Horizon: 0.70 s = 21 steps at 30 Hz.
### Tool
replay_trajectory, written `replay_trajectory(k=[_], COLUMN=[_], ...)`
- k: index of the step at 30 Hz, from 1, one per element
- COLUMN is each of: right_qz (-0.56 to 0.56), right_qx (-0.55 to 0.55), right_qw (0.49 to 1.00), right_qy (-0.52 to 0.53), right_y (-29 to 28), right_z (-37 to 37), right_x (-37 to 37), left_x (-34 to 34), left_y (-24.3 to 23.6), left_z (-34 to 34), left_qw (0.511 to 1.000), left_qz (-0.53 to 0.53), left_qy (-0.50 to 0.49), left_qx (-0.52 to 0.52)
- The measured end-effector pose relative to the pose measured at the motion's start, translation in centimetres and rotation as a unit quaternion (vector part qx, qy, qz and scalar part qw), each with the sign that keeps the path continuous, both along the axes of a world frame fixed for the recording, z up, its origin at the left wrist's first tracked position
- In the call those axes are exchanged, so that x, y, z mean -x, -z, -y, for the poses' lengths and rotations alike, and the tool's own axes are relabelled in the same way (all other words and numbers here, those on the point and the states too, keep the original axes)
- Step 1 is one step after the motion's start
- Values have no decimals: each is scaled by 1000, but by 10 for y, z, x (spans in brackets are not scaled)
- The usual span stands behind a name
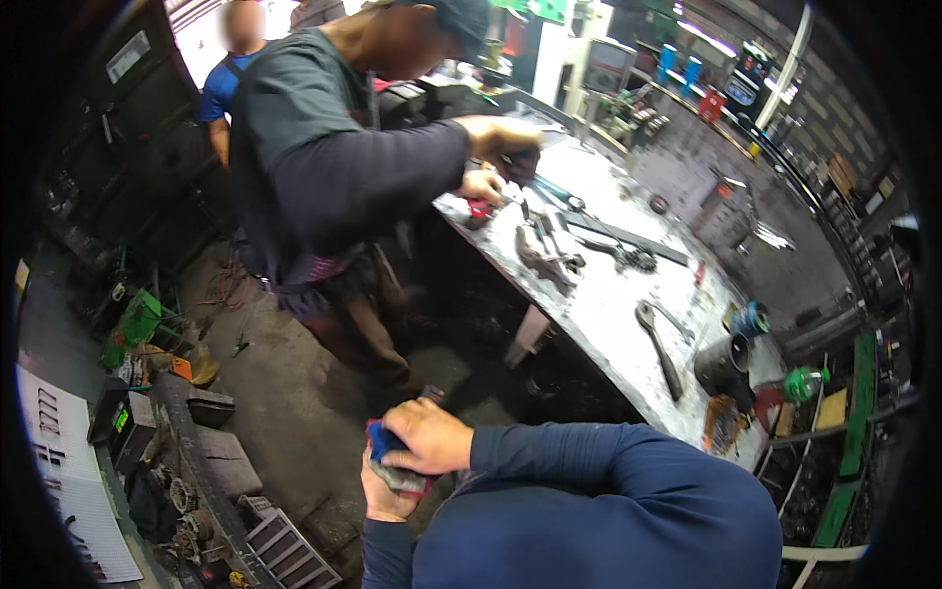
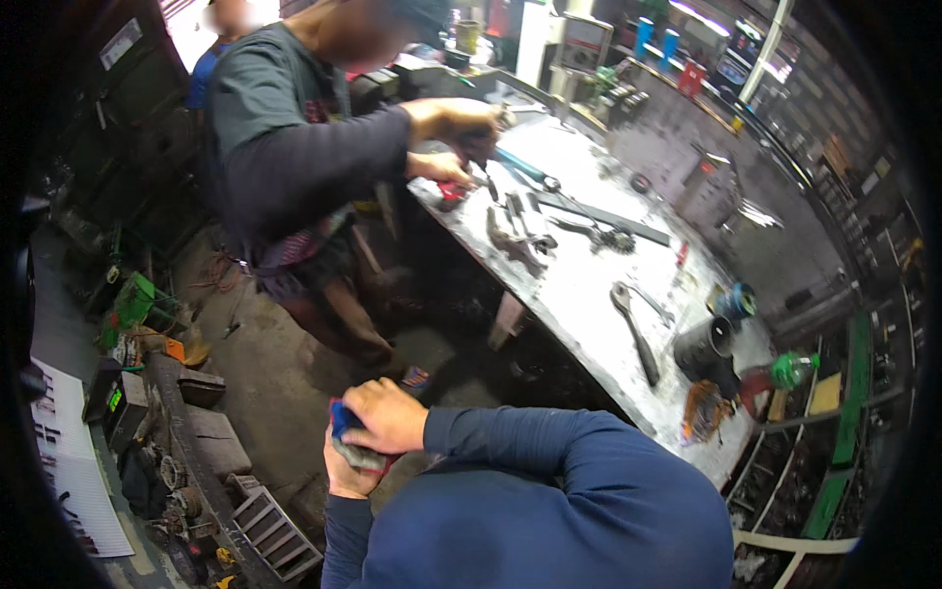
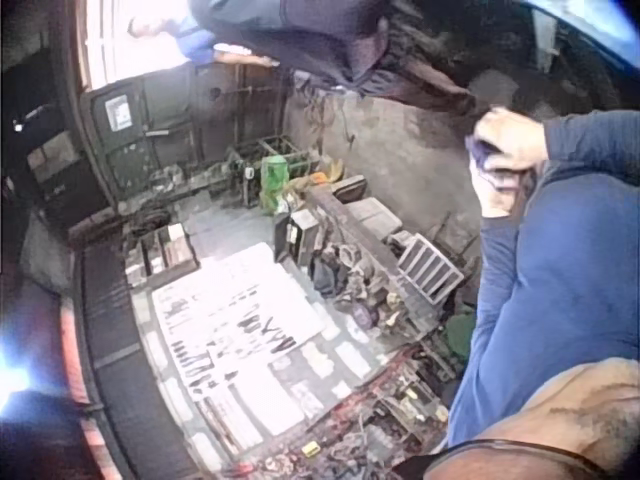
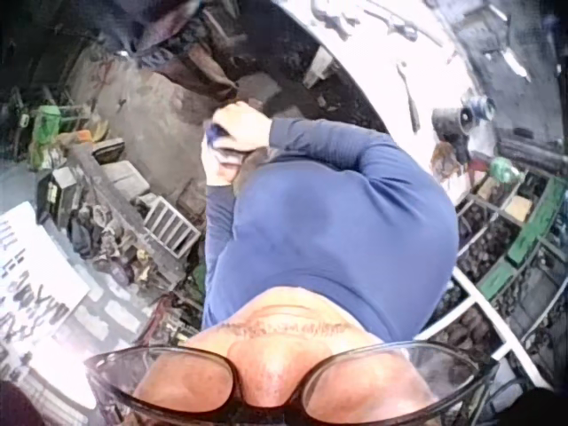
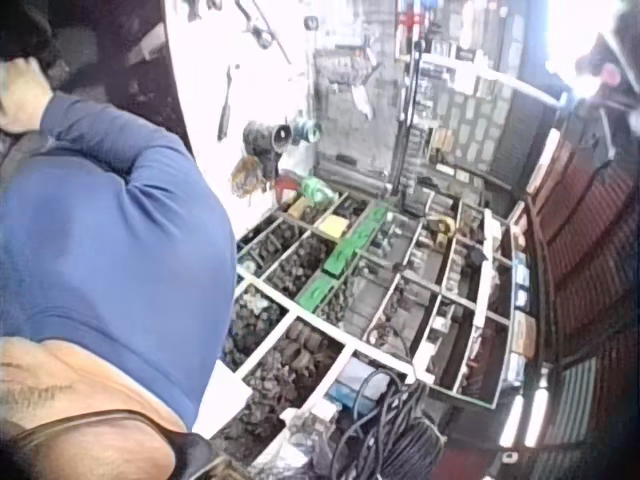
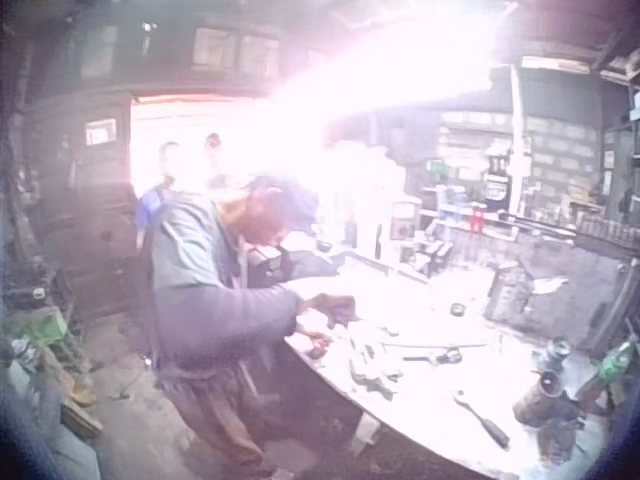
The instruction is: The person walks to a workbench and uses a screwdriver to remove screws from a metallic mechanical part. They then use a socket wrench to loosen a bolt, separate the part into two pieces, and wipe their hands with a cloth.
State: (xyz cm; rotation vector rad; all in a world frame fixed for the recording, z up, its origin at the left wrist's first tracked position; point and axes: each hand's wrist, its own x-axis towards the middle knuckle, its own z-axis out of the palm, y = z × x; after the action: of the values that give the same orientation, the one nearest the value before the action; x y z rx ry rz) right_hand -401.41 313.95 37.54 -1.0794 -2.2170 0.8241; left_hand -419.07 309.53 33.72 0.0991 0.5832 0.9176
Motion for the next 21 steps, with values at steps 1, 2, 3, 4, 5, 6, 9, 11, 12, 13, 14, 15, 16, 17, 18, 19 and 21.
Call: replay_trajectory(k=[1, 2, 3, 4, 5, 6, 9, 11, 12, 13, 14, 15, 16, 17, 18, 19, 21], right_qz=[51, 107, 125, 82, 44, -7, -86, -100, -105, -112, -110, -94, -100, -90, -80, -61, 0], right_qx=[-48, -80, -77, -85, -87, -97, 3, 18, 45, 75, 108, 88, 46, 14, -11, -71, -144], right_qw=[997, 991, 988, 991, 992, 990, 986, 981, 983, 984, 984, 989, 992, 993, 994, 993, 989], right_qy=[-11, -33, -43, -62, -82, -99, -145, -162, -142, -119, -94, -68, -70, -70, -68, -74, -42], right_y=[-1, -1, -1, -1, -2, -2, 4, 11, 16, 19, 20, 19, 14, 7, -1, -9, -22], right_z=[-11, -21, -33, -45, -56, -69, -107, -134, -147, -158, -172, -186, -198, -212, -225, -236, -261], right_x=[21, 42, 57, 68, 77, 87, 121, 152, 171, 193, 215, 239, 263, 285, 308, 329, 363], left_x=[14, 31, 49, 63, 73, 83, 120, 173, 203, 229, 260, 290, 313, 326, 339, 351, 367], left_y=[3, 4, 2, 0, -1, -2, -3, -2, 0, 5, 5, 4, 2, 1, -2, -7, -17], left_z=[-16, -26, -32, -38, -48, -56, -88, -121, -136, -159, -167, -183, -194, -209, -227, -244, -274], left_qw=[997, 989, 988, 981, 976, 966, 940, 950, 957, 946, 955, 958, 961, 961, 960, 962, 986], left_qz=[-49, -99, -97, -116, -118, -143, -199, -145, -109, -85, -58, -72, -79, -80, -89, -90, -40], left_qy=[-49, -98, -122, -152, -181, -214, -276, -272, -266, -311, -292, -279, -265, -264, -264, -258, -158], left_qx=[23, 51, 21, 17, -10, 16, 19, 38, 26, 24, -4, -9, -21, -34, -26, -23, -22])
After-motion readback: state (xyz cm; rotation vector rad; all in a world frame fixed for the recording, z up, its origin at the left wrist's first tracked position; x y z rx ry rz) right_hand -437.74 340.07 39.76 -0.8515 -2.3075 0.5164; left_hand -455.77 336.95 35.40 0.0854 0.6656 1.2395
